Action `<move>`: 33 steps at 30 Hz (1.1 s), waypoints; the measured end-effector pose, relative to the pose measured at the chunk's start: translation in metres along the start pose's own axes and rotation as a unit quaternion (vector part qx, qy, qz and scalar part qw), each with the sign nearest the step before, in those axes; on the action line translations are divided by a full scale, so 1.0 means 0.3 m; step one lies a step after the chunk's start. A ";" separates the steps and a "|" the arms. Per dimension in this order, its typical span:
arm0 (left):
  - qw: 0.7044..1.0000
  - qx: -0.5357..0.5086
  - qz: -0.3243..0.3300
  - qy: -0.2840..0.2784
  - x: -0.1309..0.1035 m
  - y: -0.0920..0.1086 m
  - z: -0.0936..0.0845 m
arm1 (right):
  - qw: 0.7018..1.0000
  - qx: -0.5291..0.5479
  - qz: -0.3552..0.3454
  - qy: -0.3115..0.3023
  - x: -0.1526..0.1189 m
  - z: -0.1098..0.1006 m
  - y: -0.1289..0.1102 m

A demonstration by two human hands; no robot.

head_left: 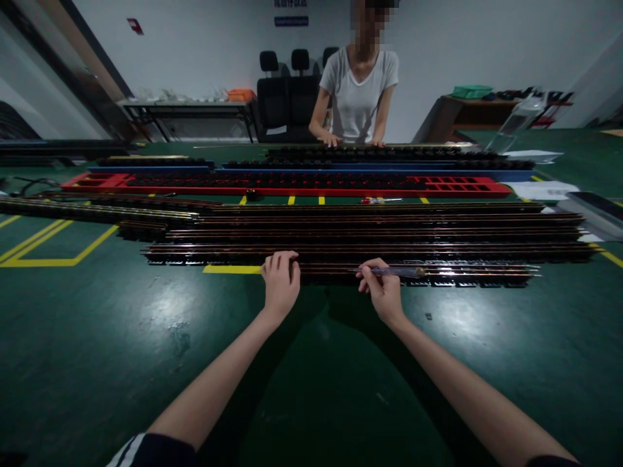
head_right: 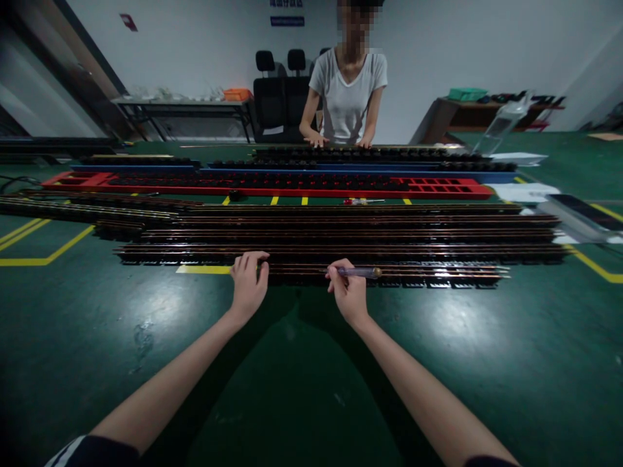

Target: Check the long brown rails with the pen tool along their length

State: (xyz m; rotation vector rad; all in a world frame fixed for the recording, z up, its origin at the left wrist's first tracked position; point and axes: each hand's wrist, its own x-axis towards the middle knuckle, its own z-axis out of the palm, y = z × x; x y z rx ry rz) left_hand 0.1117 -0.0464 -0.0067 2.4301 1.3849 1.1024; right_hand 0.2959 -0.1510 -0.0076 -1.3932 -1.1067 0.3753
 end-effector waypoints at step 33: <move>0.972 0.088 0.186 -0.111 -0.022 0.034 0.005 | 1.000 -0.016 0.001 -0.027 0.002 0.002 -0.004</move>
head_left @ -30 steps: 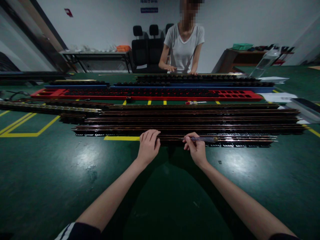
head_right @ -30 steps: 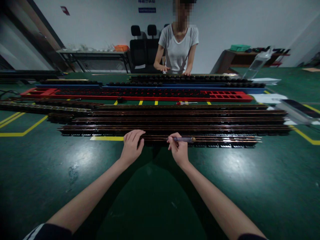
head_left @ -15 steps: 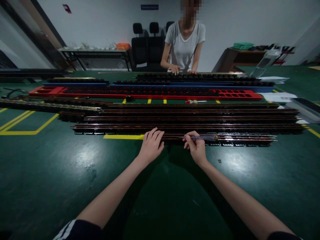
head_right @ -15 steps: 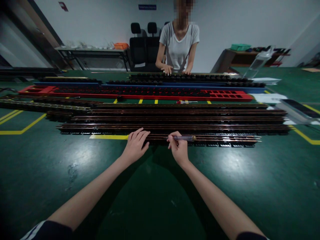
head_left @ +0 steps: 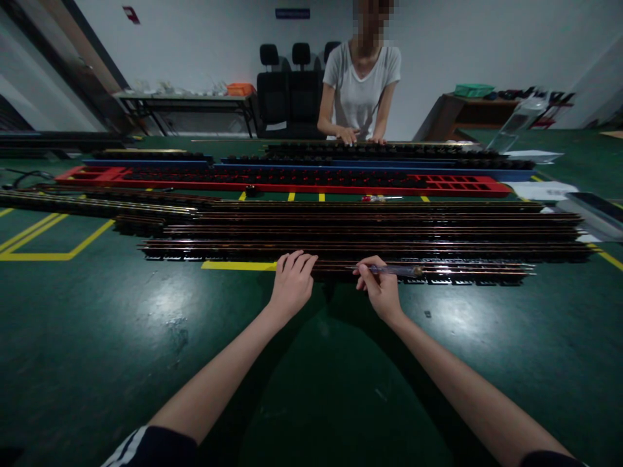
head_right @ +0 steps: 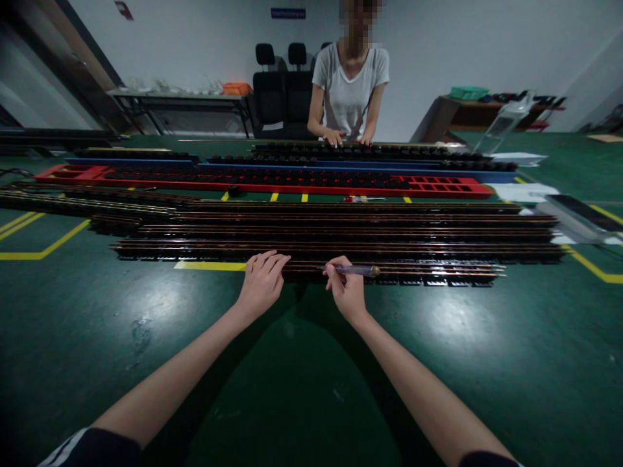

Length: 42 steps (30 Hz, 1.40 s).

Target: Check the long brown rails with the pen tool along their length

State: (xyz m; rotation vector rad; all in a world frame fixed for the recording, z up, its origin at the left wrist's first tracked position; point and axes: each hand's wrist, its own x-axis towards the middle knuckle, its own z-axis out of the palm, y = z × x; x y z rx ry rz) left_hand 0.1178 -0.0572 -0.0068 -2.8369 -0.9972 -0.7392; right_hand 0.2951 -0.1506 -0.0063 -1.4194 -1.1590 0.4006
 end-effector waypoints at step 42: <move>1.000 0.023 -0.004 0.007 0.005 0.002 0.003 | 0.999 -0.025 -0.010 0.024 0.001 0.005 -0.013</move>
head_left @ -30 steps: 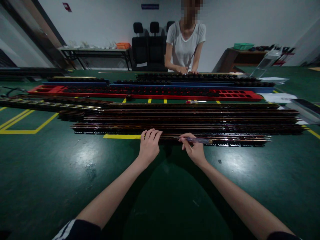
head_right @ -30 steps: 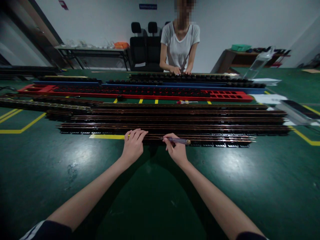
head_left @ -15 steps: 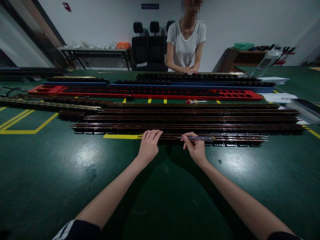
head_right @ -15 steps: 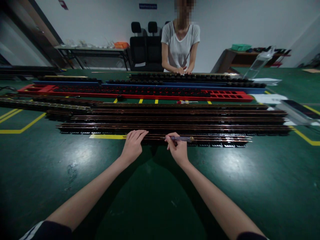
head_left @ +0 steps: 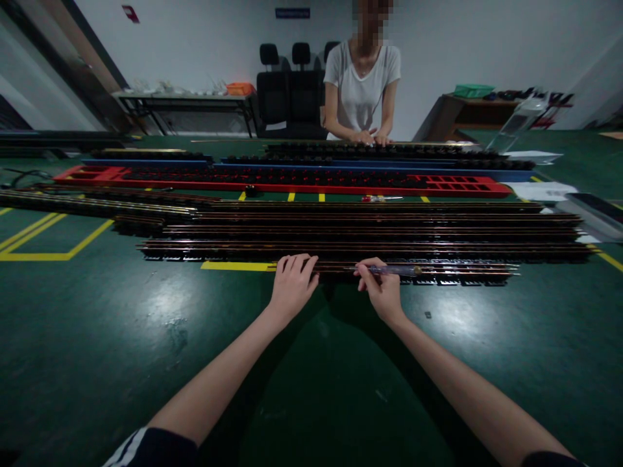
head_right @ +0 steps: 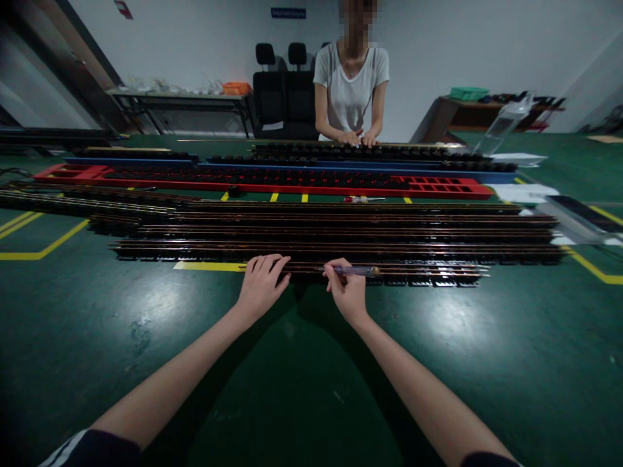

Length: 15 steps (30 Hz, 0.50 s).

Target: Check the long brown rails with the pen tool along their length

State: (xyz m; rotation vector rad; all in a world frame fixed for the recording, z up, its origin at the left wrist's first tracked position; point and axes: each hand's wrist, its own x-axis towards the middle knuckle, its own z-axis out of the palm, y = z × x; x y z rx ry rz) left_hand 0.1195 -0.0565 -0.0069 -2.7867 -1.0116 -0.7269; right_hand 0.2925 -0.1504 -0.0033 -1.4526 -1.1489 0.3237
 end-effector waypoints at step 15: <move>1.000 -0.004 -0.008 0.007 -0.005 0.008 -0.014 | 1.000 -0.002 -0.003 -0.002 -0.002 -0.002 -0.004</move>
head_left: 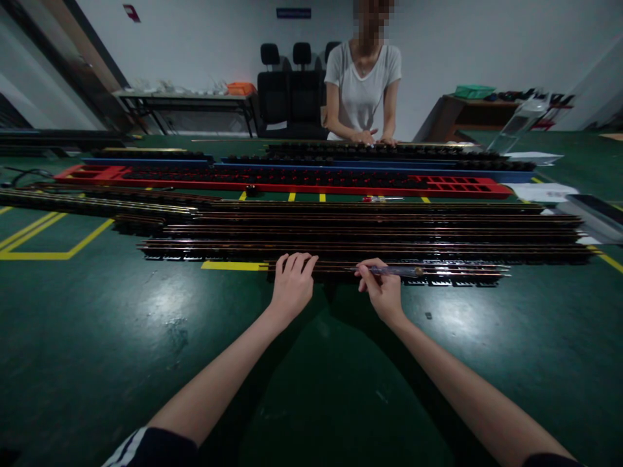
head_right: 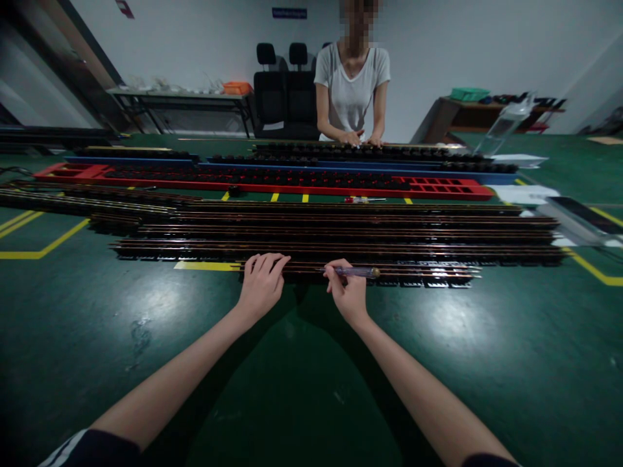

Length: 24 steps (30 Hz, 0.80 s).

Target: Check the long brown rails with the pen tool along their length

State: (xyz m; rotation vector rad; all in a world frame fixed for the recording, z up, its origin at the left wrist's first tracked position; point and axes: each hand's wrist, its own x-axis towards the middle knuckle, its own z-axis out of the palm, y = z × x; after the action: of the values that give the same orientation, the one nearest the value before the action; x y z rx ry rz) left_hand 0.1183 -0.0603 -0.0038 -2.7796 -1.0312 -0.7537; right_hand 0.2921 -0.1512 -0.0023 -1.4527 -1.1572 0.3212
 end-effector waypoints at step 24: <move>1.000 0.012 0.016 0.000 -0.004 -0.008 0.014 | 0.998 0.039 0.014 -0.041 0.006 0.009 0.002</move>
State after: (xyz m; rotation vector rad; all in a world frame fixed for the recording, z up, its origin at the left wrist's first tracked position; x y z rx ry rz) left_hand 0.1178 -0.0581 -0.0083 -2.7692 -0.9870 -0.7321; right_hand 0.2912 -0.1482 -0.0028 -1.4006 -1.1778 0.4444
